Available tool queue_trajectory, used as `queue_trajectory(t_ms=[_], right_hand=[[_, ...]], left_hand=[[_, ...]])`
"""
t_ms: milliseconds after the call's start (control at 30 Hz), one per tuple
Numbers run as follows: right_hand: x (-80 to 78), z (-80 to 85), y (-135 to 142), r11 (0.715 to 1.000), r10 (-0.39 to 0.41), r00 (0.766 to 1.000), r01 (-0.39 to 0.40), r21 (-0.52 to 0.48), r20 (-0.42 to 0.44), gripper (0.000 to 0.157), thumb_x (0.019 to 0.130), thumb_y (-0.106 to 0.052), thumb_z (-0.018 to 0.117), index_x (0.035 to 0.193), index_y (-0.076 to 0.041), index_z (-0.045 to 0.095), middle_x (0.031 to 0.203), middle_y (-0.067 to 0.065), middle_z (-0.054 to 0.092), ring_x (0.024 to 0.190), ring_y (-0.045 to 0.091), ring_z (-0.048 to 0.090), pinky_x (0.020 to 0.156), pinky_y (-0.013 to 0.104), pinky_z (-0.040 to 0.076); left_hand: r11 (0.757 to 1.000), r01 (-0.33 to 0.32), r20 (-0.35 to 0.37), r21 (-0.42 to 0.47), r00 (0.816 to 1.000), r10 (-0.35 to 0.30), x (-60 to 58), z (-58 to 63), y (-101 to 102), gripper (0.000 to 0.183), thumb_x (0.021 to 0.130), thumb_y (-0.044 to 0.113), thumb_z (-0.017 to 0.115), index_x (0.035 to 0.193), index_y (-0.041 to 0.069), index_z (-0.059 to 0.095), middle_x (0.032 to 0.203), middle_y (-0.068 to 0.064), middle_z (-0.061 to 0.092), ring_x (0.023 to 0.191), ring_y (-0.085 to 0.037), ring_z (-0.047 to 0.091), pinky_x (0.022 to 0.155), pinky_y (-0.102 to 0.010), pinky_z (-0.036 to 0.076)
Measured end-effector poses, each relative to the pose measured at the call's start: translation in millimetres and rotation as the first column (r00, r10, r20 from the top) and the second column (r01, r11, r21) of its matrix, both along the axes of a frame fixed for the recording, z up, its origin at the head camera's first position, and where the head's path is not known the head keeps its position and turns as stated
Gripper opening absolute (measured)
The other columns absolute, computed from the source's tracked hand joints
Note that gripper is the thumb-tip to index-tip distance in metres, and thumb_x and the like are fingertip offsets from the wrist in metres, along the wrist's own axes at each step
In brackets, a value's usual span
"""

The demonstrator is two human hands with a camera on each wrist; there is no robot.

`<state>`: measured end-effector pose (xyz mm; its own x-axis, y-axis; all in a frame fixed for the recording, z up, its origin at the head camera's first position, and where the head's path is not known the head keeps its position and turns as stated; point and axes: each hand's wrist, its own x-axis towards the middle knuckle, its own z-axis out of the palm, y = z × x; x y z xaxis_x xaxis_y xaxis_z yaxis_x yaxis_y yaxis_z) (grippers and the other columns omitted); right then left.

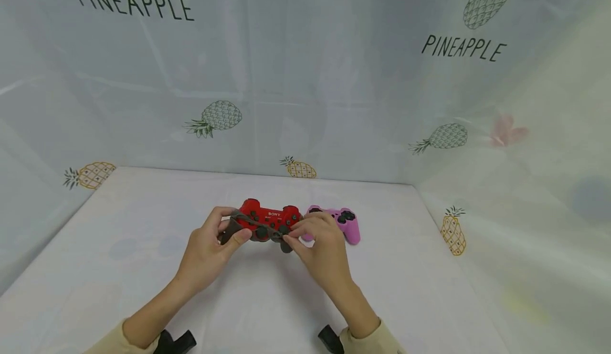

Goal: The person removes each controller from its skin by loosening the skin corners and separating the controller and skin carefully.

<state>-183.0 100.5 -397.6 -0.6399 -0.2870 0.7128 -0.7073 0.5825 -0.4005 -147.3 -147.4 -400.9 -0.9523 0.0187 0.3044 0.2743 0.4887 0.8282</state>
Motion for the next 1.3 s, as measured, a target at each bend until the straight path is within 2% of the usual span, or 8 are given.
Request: queue_trajectory(t_ms=[167, 267, 467, 700, 833, 967, 1100, 1300], right_hand=[[2.0, 4.7, -3, 0.998, 0.057, 0.996, -0.059, 0.021, 0.075, 0.020, 0.086, -0.016, 0.090, 0.103, -0.017, 0.078, 0.100, -0.008, 0.075, 0.108, 0.016, 0.059, 0.101, 0.041, 0.049], [2.7, 8.6, -10, 0.995, 0.086, 0.993, -0.089, 0.038, 0.087, 0.023, 0.090, -0.019, 0.084, 0.112, -0.017, 0.078, 0.107, -0.007, 0.073, 0.110, 0.016, 0.055, 0.098, 0.039, 0.047], [-0.6, 12.8, -21, 0.994, 0.067, 0.995, -0.074, 0.087, 0.072, 0.006, 0.093, -0.019, 0.083, 0.097, -0.017, 0.080, 0.102, -0.005, 0.067, 0.103, 0.018, 0.053, 0.088, 0.037, 0.048], [-1.2, 13.9, -25, 0.990, 0.068, 0.993, -0.079, 0.117, 0.098, 0.006, 0.094, -0.016, 0.082, 0.091, -0.016, 0.077, 0.092, -0.005, 0.068, 0.092, 0.016, 0.053, 0.082, 0.035, 0.046], [-1.5, 10.2, -26, 0.991, 0.052, 0.991, -0.066, 0.114, 0.127, 0.008, 0.097, -0.014, 0.078, 0.091, -0.016, 0.073, 0.092, -0.006, 0.066, 0.090, 0.015, 0.052, 0.083, 0.035, 0.044], [-0.5, 6.9, -27, 0.991, 0.030, 0.990, -0.047, 0.122, 0.137, 0.008, 0.099, -0.013, 0.074, 0.093, -0.016, 0.069, 0.093, -0.006, 0.063, 0.089, 0.015, 0.050, 0.084, 0.036, 0.044], [1.5, 5.3, -26, 0.992, 0.026, 0.989, -0.043, 0.119, 0.144, 0.008, 0.099, -0.013, 0.073, 0.095, -0.016, 0.067, 0.092, -0.006, 0.061, 0.087, 0.015, 0.050, 0.082, 0.037, 0.042], [4.9, 4.0, -25, 0.993, 0.066, 0.984, -0.081, 0.082, 0.165, 0.009, 0.100, -0.013, 0.072, 0.095, -0.018, 0.066, 0.092, -0.007, 0.059, 0.088, 0.014, 0.048, 0.083, 0.038, 0.040]], left_hand=[[1.000, 0.003, 0.004, 0.001, 1.000, -0.003, -0.1, -2.4, 0, 0.048, 0.100, 0.034, 0.076, 0.137, 0.018, 0.052, 0.113, 0.003, 0.080, 0.060, -0.009, 0.047, 0.056, -0.029, 0.038], [1.000, 0.012, 0.003, 0.000, 1.000, -0.012, -1.3, -3.7, 1, 0.049, 0.099, 0.034, 0.077, 0.137, 0.018, 0.052, 0.112, 0.004, 0.080, 0.060, -0.009, 0.048, 0.056, -0.028, 0.038], [1.000, 0.021, 0.004, 0.008, 1.000, -0.021, -1.9, -6.7, 3, 0.049, 0.098, 0.034, 0.078, 0.137, 0.017, 0.052, 0.112, 0.004, 0.080, 0.061, -0.009, 0.050, 0.057, -0.028, 0.039], [0.999, 0.045, 0.041, -0.001, 0.998, -0.045, -3.2, -10.3, 0, 0.051, 0.099, 0.036, 0.077, 0.139, 0.017, 0.052, 0.110, 0.006, 0.079, 0.059, -0.007, 0.039, 0.055, -0.028, 0.037], [0.997, 0.068, 0.048, -0.034, 0.997, -0.067, -5.0, -10.9, -1, 0.054, 0.099, 0.038, 0.076, 0.141, 0.017, 0.050, 0.112, 0.006, 0.078, 0.064, -0.008, 0.046, 0.059, -0.028, 0.041], [0.987, 0.133, 0.045, -0.084, 0.991, -0.130, -6.2, -9.6, -4, 0.055, 0.101, 0.037, 0.073, 0.143, 0.014, 0.048, 0.113, 0.005, 0.076, 0.073, -0.010, 0.055, 0.065, -0.028, 0.044], [0.974, 0.200, 0.056, -0.110, 0.979, -0.195, -6.2, -8.9, -6, 0.052, 0.103, 0.034, 0.071, 0.143, 0.012, 0.046, 0.106, 0.004, 0.075, 0.070, -0.007, 0.055, 0.063, -0.027, 0.044], [0.977, 0.142, 0.002, -0.161, 0.990, -0.143, -5.5, -8.6, -6, 0.052, 0.099, 0.037, 0.076, 0.138, 0.014, 0.050, 0.095, 0.010, 0.074, 0.061, -0.004, 0.048, 0.057, -0.026, 0.041]])
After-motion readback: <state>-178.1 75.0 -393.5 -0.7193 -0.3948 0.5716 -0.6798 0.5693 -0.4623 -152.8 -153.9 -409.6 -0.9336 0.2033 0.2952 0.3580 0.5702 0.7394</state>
